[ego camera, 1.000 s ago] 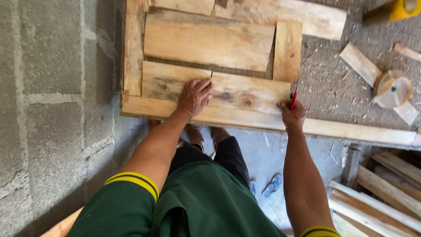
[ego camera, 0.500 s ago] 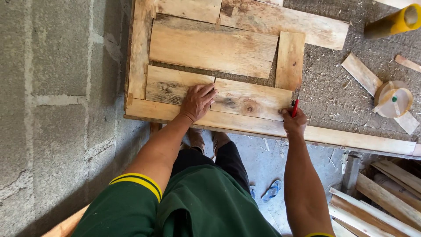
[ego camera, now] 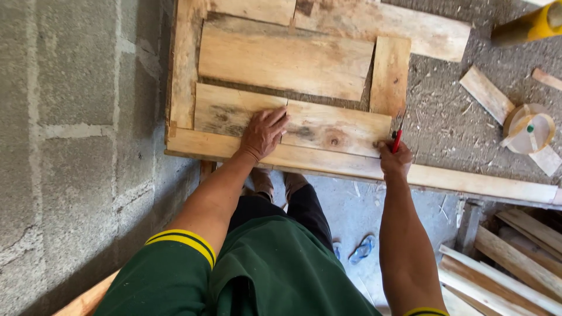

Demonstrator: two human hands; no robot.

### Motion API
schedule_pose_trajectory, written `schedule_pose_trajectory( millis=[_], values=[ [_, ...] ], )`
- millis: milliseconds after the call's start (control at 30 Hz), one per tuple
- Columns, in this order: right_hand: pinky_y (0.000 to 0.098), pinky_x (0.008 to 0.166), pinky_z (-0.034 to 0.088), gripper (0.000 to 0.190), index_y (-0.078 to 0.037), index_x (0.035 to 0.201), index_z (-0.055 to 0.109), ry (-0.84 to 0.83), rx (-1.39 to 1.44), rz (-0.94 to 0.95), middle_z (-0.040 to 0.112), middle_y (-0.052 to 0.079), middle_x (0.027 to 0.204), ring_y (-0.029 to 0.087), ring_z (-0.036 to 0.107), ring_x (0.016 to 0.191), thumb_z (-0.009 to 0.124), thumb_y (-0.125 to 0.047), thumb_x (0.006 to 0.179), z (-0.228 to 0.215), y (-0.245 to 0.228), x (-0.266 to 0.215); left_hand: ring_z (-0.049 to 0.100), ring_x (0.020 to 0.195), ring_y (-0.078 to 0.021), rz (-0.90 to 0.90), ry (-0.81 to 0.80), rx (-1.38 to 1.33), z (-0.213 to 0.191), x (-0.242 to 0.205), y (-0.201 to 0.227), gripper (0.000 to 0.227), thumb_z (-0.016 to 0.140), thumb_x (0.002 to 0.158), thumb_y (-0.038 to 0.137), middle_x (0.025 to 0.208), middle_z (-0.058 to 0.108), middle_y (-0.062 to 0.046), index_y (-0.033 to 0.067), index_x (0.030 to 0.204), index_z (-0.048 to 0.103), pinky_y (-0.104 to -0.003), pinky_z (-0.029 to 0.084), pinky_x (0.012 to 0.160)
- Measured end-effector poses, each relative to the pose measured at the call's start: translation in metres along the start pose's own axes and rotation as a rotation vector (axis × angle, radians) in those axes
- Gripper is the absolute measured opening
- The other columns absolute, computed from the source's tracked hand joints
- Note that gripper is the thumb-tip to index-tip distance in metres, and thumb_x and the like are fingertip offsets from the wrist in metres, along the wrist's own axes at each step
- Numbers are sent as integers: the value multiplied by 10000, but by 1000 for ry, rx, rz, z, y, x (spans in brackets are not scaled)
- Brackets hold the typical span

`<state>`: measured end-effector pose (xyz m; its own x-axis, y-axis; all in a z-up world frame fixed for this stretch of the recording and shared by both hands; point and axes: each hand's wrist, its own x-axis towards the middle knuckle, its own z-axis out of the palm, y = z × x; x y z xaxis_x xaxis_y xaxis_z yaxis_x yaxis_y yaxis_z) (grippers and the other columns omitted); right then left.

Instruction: Arranging, marking, and trimming wood pieces on a workbench to assemble a paneled surface.

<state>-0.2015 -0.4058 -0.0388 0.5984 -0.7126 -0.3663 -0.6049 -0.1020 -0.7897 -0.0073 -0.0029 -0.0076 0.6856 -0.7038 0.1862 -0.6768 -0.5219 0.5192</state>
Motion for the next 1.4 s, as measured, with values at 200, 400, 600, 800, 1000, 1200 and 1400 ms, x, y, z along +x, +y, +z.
schedule_pose_trajectory(
  millis=[200, 400, 600, 800, 1000, 1200, 1400],
  values=[
    [270, 671, 517, 132, -57, 954, 721, 46, -92, 67, 716, 6, 848, 95, 614, 730, 824, -117, 898, 2, -38, -20, 522, 1258, -266, 1, -6, 28, -5, 2, 5, 429, 678, 969, 222, 1550, 511, 12, 183, 1396, 653, -442, 435, 1092],
    [278, 648, 512, 137, -57, 948, 716, 55, -144, 67, 712, 14, 827, 103, 610, 708, 829, -121, 904, 2, -38, -19, 527, 1266, -260, 4, -2, 15, -8, 1, 6, 425, 672, 977, 194, 1558, 519, 5, 179, 1401, 656, -436, 441, 1099],
    [261, 646, 506, 146, -51, 930, 712, 32, -125, 72, 718, 1, 819, 92, 615, 701, 835, -116, 887, 1, -31, -13, 533, 1239, -268, 9, 7, -14, -10, 3, 6, 432, 694, 951, 198, 1541, 528, -2, 171, 1382, 675, -444, 444, 1074],
    [267, 601, 440, 165, -51, 922, 692, -12, -30, 40, 646, -21, 790, 81, 535, 677, 845, -101, 887, -2, -15, -5, 547, 1238, -266, -8, 24, -61, -10, 4, 5, 407, 714, 941, 186, 1532, 548, -3, 141, 1345, 696, -433, 449, 1088],
    [260, 617, 455, 151, -46, 934, 699, -25, -24, 34, 665, -11, 806, 83, 556, 689, 835, -97, 893, -2, -14, -3, 543, 1244, -266, -5, 23, -73, -16, 6, 7, 392, 708, 951, 199, 1527, 547, -7, 126, 1336, 694, -437, 440, 1098],
    [269, 639, 502, 160, -40, 958, 683, -14, -56, 84, 682, 13, 839, 96, 590, 714, 822, -95, 902, -3, -24, -8, 542, 1228, -257, -42, -7, -95, -17, 7, 9, 387, 694, 970, 218, 1522, 548, 1, 150, 1351, 690, -425, 435, 1110],
    [276, 644, 492, 152, -43, 962, 680, -20, -102, 77, 674, 19, 839, 108, 586, 719, 818, -92, 922, -5, -23, -7, 546, 1225, -255, -41, -4, -90, -14, 6, 6, 392, 701, 966, 221, 1517, 553, 7, 156, 1352, 694, -419, 447, 1105]
  ],
)
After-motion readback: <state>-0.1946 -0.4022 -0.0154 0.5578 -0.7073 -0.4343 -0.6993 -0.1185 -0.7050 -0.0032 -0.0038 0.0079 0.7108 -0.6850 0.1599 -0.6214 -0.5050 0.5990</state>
